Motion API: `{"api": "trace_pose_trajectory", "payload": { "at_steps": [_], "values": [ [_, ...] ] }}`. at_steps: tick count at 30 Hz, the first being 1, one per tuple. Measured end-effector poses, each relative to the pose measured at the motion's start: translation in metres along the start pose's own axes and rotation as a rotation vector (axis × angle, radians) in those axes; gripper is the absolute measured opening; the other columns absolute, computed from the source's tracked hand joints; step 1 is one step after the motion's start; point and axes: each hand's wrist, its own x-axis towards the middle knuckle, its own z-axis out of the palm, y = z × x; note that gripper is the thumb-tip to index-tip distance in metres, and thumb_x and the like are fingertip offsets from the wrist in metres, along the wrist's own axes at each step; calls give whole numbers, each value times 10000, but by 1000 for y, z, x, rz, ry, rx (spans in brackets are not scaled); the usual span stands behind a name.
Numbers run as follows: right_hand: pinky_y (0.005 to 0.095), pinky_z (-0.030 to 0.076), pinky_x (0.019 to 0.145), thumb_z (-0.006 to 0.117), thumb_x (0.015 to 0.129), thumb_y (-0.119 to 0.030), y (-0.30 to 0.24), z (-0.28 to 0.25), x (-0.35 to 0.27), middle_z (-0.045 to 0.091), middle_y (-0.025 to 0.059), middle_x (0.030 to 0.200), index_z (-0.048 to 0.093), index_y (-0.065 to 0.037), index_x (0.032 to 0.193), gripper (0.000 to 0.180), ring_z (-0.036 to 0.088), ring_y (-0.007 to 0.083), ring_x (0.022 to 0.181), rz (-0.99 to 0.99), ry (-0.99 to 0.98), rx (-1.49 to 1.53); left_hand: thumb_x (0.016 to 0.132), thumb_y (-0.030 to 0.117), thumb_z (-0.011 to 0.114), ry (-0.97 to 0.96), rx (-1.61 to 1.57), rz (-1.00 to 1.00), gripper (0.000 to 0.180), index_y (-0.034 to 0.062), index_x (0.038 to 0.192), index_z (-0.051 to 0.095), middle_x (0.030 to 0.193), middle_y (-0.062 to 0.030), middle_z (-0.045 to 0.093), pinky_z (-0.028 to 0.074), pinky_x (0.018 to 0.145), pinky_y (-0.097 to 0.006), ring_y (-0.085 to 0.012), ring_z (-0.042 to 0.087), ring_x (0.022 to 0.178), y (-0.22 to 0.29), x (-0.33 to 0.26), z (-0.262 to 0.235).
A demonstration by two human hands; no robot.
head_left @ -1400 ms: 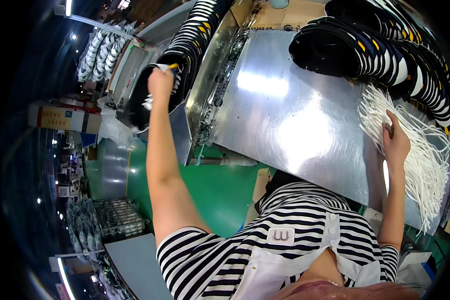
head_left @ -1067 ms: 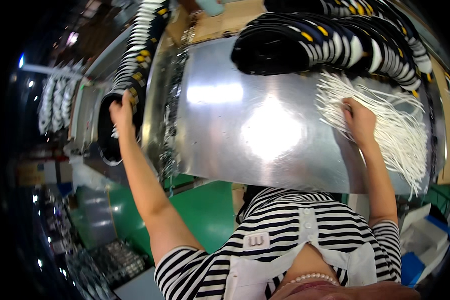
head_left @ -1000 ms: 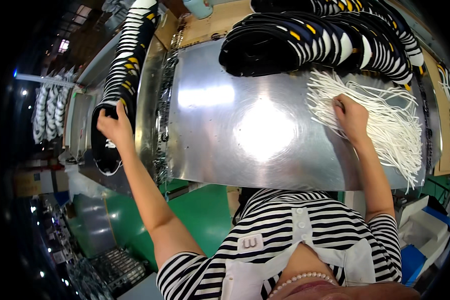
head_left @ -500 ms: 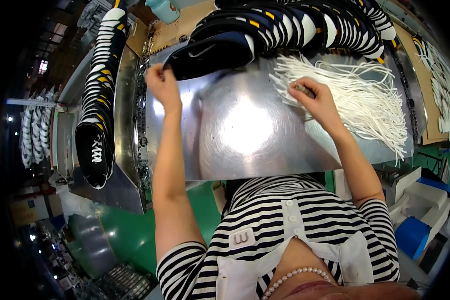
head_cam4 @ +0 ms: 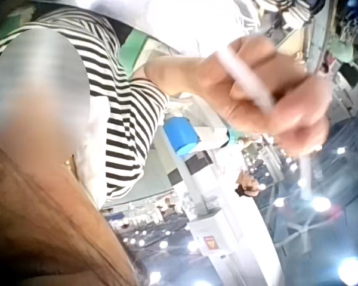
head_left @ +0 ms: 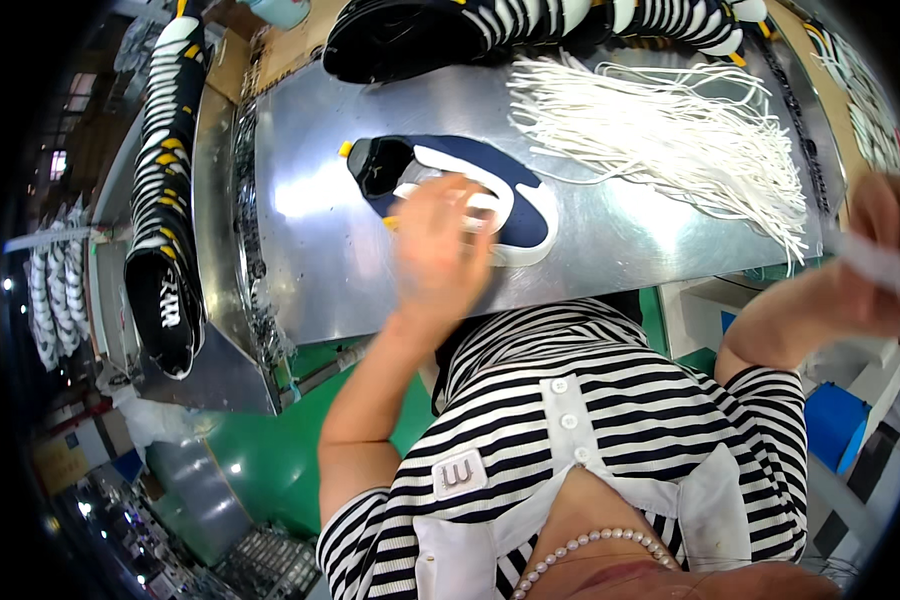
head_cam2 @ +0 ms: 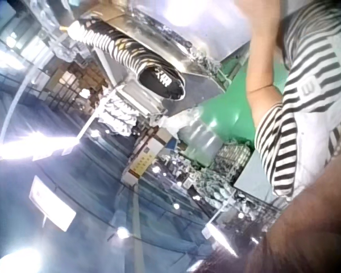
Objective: The person laces several blue and white sneakers. They thread white laces through the eyelets of the sneakers by hand, pull the laces tight, and place each completed sneaker onto a pile or rack.
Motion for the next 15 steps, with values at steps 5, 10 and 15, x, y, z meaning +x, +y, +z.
{"api": "trace_pose_trajectory", "payload": {
  "at_steps": [5, 10, 15],
  "values": [
    [215, 426, 632, 508, 990, -188, 40, 50, -48, 613, 19, 886, 620, -19, 1027, 205, 533, 94, 715, 343, 307, 57, 879, 205, 677, -299, 239, -80, 276, -17, 1041, 638, 1009, -166, 656, 500, 760, -400, -381, 622, 849, -61, 11, -17],
    [185, 301, 441, 608, 948, -155, 179, 79, -50, 653, 45, 837, 576, -40, 982, 124, 423, 24, 518, 766, 417, 16, 948, 470, 580, -916, -298, -654, 518, -37, 944, 687, 844, -160, 686, 497, 725, -330, -203, 631, 760, -59, 29, -28],
    [200, 429, 485, 670, 901, -207, 206, 85, -42, 687, 39, 802, 638, -40, 975, 185, 531, 55, 554, 744, 455, -124, 957, 557, 514, -831, -959, -1296, 660, -9, 1287, 589, 1242, -143, 629, 417, 1011, -284, -198, 574, 1159, -68, 24, 1]
  ]
}}
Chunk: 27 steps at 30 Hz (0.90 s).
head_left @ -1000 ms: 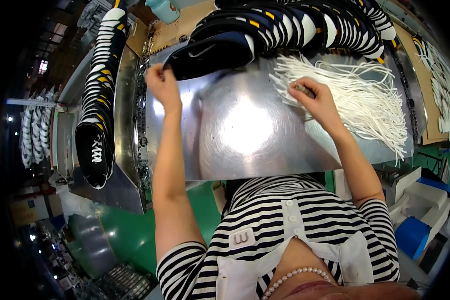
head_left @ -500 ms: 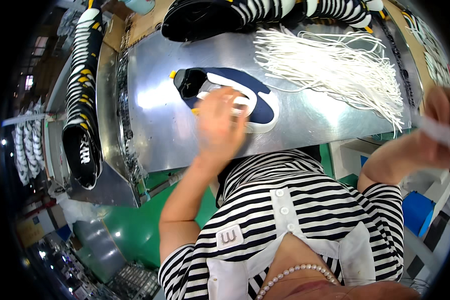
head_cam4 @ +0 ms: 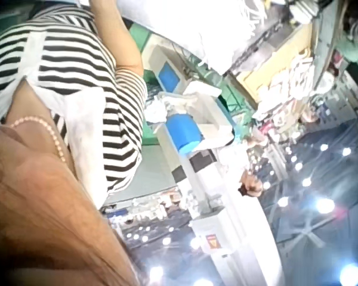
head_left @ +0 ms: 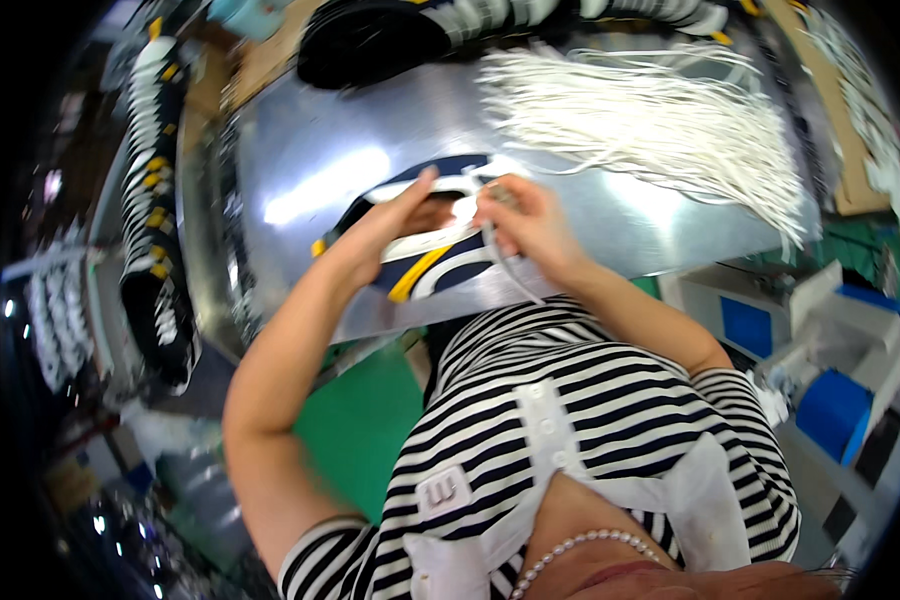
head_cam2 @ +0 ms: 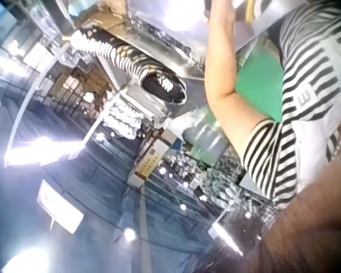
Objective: The person laces several blue and white sneakers. They thread white laces through the eyelets of the sneakers by hand, pull the laces tight, and place each completed sneaker onto a pile or rack.
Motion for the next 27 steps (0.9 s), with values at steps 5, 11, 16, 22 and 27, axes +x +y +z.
{"api": "trace_pose_trajectory", "payload": {
  "at_steps": [5, 11, 16, 22, 27],
  "values": [
    [169, 367, 471, 676, 891, -87, -9, -5, -1, 698, 60, 819, 517, -23, 1104, 273, 499, 29, 548, -137, 39, 97, 1002, 418, 492, -128, -310, 314, 616, -67, 1380, 453, 1399, -170, 508, 343, 1124, -341, -251, 489, 1295, -11, -18, 36],
    [169, 388, 539, 684, 878, -39, -21, -4, -6, 676, 58, 802, 484, -37, 1066, 275, 503, 29, 588, -183, -1, -43, 986, 300, 571, -66, -396, 494, 363, -13, 1167, 611, 1123, -108, 642, 469, 960, -306, -176, 599, 1087, -19, -12, 49],
    [217, 474, 720, 698, 860, -38, -29, -10, -6, 690, 62, 782, 493, -28, 1023, 262, 628, 86, 749, -263, -6, -227, 939, 173, 648, 37, -419, 584, 223, -11, 1064, 657, 964, -67, 691, 537, 759, -250, -140, 669, 842, -15, -18, 63],
    [186, 452, 694, 692, 870, -37, -38, -9, -11, 692, 47, 798, 502, -20, 1040, 255, 608, 63, 760, -274, -11, -375, 914, 105, 663, 222, -317, 628, 167, -10, 1034, 677, 960, -53, 699, 523, 733, -236, -121, 661, 824, -16, -25, 70],
    [283, 506, 733, 603, 955, -173, -47, -9, -22, 708, 121, 914, 537, -6, 1065, 211, 673, 170, 856, -232, -25, -443, 923, 115, 662, 259, -312, 705, 157, 1, 1025, 697, 938, -44, 707, 514, 721, -226, -104, 656, 814, -19, -22, 71]
  ]
}}
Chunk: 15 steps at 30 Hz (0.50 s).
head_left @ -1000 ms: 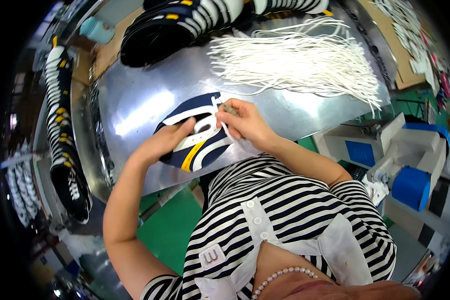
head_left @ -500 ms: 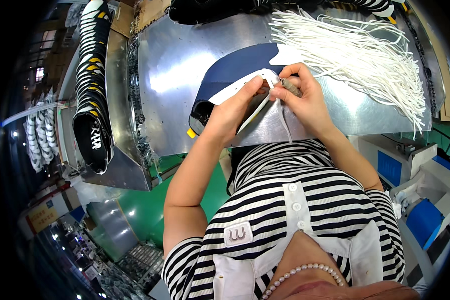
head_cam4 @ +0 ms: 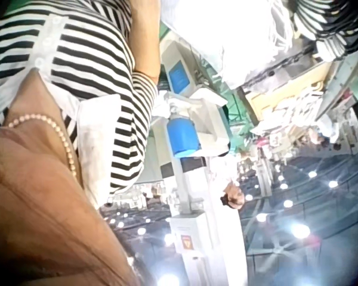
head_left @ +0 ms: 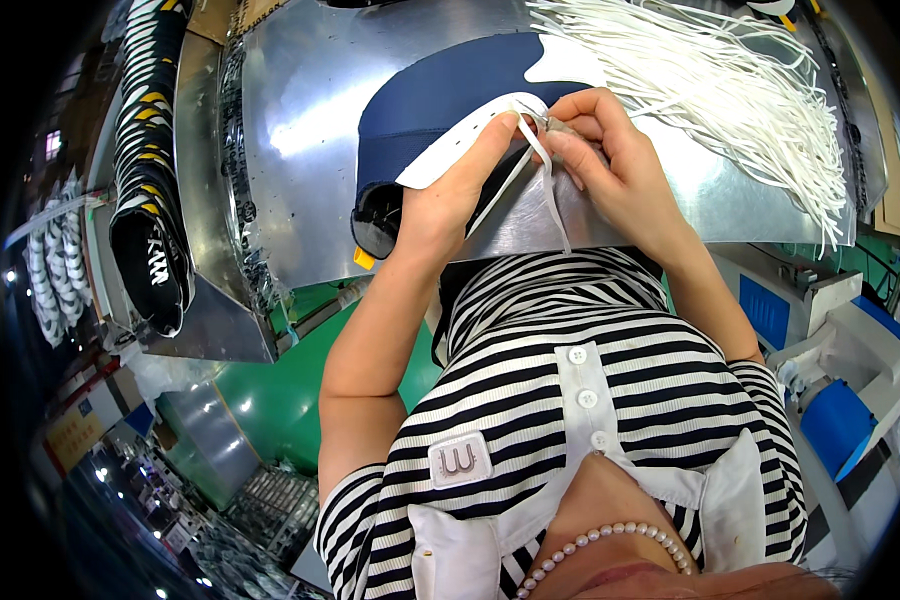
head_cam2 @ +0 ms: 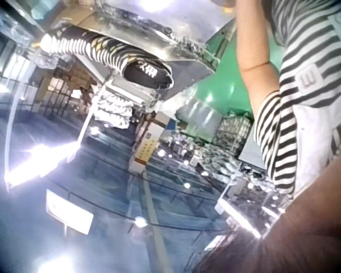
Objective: The person laces several blue and white sneakers. They thread white laces through the eyelets of the sneakers by hand, pull the laces tight, and place each completed sneaker onto a pile or rack.
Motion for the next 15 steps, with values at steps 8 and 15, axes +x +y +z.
{"api": "trace_pose_trajectory", "payload": {
  "at_steps": [8, 15],
  "values": [
    [252, 476, 580, 611, 937, -129, 1, -6, 5, 675, 74, 846, 569, 5, 1000, 154, 573, 108, 620, 13, -30, 61, 908, 158, 675, 35, 103, 6, 226, -17, 1049, 704, 993, -82, 718, 499, 860, -278, -150, 658, 926, 7, 0, 5],
    [253, 471, 559, 604, 934, -113, 6, -6, 9, 672, 71, 810, 573, 6, 974, 128, 581, 108, 607, -28, -22, 98, 911, 166, 674, 39, 99, -25, 237, -16, 1059, 702, 998, -79, 715, 499, 843, -273, -143, 658, 910, 6, 4, 4]
  ]
}}
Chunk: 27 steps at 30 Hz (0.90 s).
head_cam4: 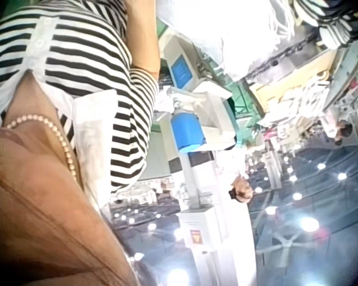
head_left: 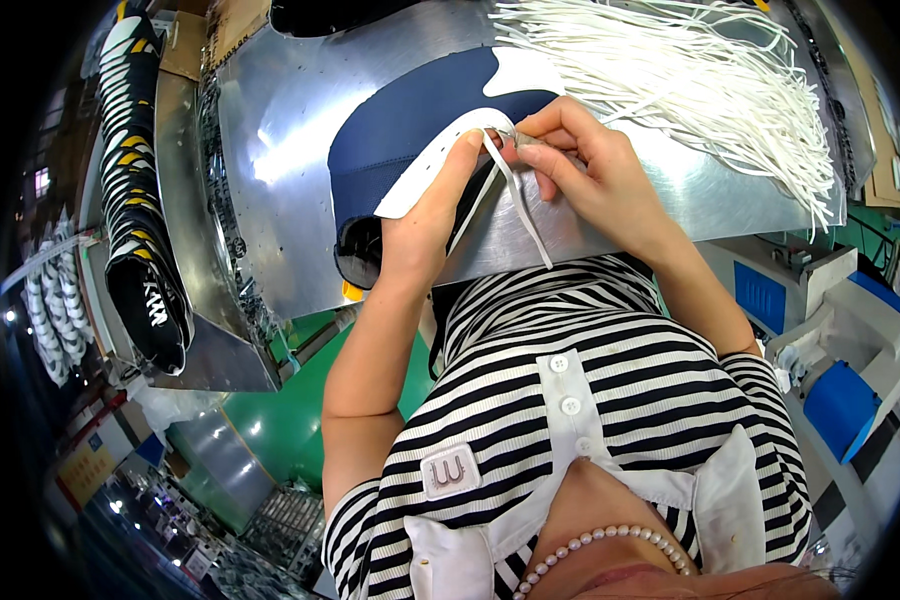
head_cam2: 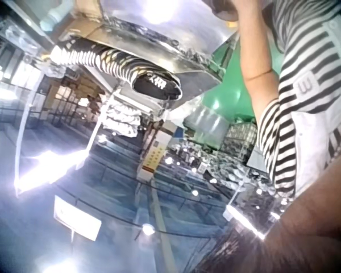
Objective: The person laces several blue and white sneakers. They thread white laces through the eyelets of the sneakers by hand, pull the laces tight, and place each completed sneaker onto a pile or rack.
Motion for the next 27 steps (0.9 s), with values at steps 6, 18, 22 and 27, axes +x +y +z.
{"api": "trace_pose_trajectory", "payload": {
  "at_steps": [6, 18, 22, 27],
  "values": [
    [226, 456, 556, 610, 928, -96, -10, -8, 6, 680, 61, 770, 599, 14, 956, 115, 542, 82, 579, 13, -58, -169, 935, 116, 640, 28, 225, 223, 172, -22, 1019, 701, 967, -62, 714, 516, 754, -254, -120, 667, 843, -15, 2, -1],
    [456, 509, 648, 596, 870, -92, -14, 6, 17, 652, 191, 759, 529, 14, 1018, 194, 654, 386, 739, -153, -102, -760, 960, 208, 610, 101, 211, -17, 320, -45, 1151, 655, 1069, -109, 692, 467, 900, -274, -158, 633, 984, -31, -9, -12],
    [395, 521, 772, 669, 881, -226, -30, -42, -8, 676, 184, 989, 547, 16, 1146, 379, 667, 335, 900, -260, 166, -643, 997, 344, 496, -83, 33, -39, 455, -72, 1087, 660, 1047, -164, 707, 458, 928, -350, -209, 661, 940, -17, -3, -44],
    [247, 490, 789, 843, 733, -188, -1, -26, 14, 647, 26, 962, 594, -26, 1128, 494, 594, 99, 883, 129, 87, -21, 1008, 374, 505, 41, 374, -39, 458, -54, 1060, 660, 921, -121, 719, 501, 824, -312, -189, 670, 834, -36, 16, -48]
  ]
}}
